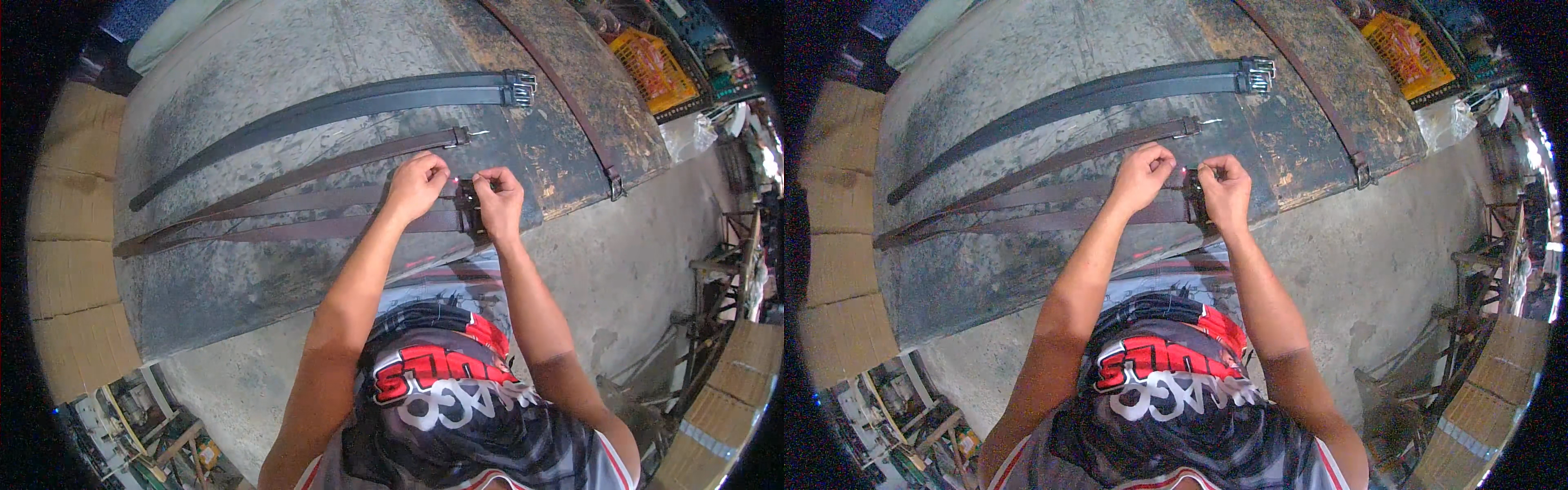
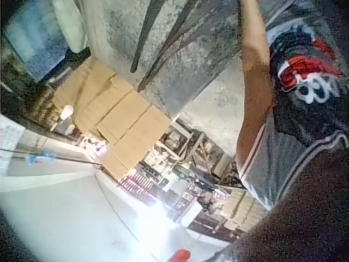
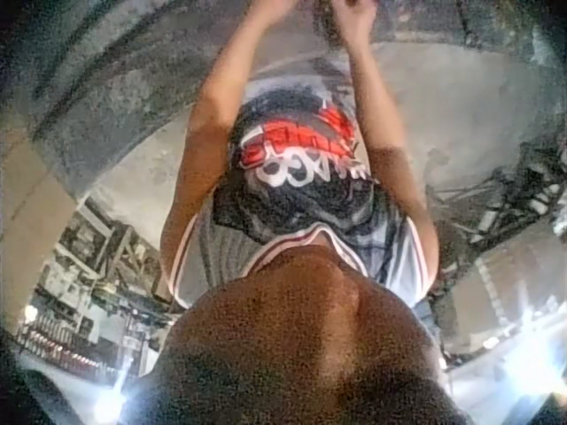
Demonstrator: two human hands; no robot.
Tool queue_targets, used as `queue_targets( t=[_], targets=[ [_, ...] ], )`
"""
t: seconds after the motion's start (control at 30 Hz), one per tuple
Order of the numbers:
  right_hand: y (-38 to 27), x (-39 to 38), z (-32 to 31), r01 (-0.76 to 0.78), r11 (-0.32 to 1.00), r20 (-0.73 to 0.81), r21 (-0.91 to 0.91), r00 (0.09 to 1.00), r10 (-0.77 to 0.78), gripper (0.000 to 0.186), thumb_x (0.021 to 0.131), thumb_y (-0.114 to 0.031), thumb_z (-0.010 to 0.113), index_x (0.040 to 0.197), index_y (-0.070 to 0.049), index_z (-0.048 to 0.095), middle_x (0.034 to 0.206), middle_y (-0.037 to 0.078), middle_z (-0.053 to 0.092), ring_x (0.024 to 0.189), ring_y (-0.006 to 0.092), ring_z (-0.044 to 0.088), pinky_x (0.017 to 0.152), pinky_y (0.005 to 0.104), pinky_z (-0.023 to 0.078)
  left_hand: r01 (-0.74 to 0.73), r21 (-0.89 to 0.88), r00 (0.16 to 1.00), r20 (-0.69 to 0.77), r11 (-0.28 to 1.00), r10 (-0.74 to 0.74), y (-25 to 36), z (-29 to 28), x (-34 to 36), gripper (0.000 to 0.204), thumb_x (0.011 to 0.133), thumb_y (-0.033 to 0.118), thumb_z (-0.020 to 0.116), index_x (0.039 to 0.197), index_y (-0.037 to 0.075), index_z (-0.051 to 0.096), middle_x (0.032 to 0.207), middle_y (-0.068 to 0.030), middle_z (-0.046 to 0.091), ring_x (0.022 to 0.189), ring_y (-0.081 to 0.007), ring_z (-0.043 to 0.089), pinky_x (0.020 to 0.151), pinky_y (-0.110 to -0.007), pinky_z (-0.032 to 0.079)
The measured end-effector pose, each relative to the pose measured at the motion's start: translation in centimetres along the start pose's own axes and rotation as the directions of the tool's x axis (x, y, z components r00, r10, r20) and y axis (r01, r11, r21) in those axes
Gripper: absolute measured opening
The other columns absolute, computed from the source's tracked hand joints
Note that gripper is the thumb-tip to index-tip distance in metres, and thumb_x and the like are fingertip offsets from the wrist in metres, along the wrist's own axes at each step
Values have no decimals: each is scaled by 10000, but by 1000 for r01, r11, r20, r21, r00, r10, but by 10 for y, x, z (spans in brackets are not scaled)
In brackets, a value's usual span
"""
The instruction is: The person uses a small metal tool to adjust the buckles on several leather belts laid out on a workbench. They systematically work on the buckle mechanisms of multiple belts, including brown and black ones, before briefly handling a cardboard box.
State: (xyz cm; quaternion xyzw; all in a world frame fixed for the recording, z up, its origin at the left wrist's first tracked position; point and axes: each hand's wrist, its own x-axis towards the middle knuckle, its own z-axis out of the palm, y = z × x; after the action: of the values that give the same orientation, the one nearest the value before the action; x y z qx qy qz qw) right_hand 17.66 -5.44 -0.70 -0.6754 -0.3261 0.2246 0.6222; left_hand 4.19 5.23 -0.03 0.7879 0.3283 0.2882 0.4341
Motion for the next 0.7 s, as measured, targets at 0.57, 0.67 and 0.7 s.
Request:
queue_targets(
  t=[0.57, 0.67, 0.7],
  targets=[
    [3, 2, -1, -12, 994, -66, 106, 998, 19, 89, 857, -60, 650, 908, 0, 608, 813, 44, 646, 715, 103, 591, 662, 251, 487, 35, -46, 995, -91, 998, -39, 3, 2, -2, 96, 833, 60, 606, 905, 31, 664, 857, -92, 589, 745, -216, 581, 676, -317, 469],
    [2, 6, -2, -105, 914, -112, 392, 981, 161, 83, 910, -35, 602, 957, -3, 541, 856, 67, 615, 789, 157, 635, 716, 283, 549, -183, -71, 983, -29, 981, 182, 3, -3, -6, 200, 818, 30, 578, 987, 54, 683, 1024, -123, 581, 894, -286, 591, 767, -372, 484],
    [3, 6, -2, -95, 902, -118, 421, 980, 158, 82, 910, -33, 601, 952, 1, 539, 871, 68, 605, 798, 161, 636, 731, 288, 556, -248, 34, 968, 47, 968, 246, 2, -6, -8, 234, 818, 24, 572, 1023, 61, 679, 1043, -126, 574, 917, -295, 583, 786, -380, 481]
  ],
)
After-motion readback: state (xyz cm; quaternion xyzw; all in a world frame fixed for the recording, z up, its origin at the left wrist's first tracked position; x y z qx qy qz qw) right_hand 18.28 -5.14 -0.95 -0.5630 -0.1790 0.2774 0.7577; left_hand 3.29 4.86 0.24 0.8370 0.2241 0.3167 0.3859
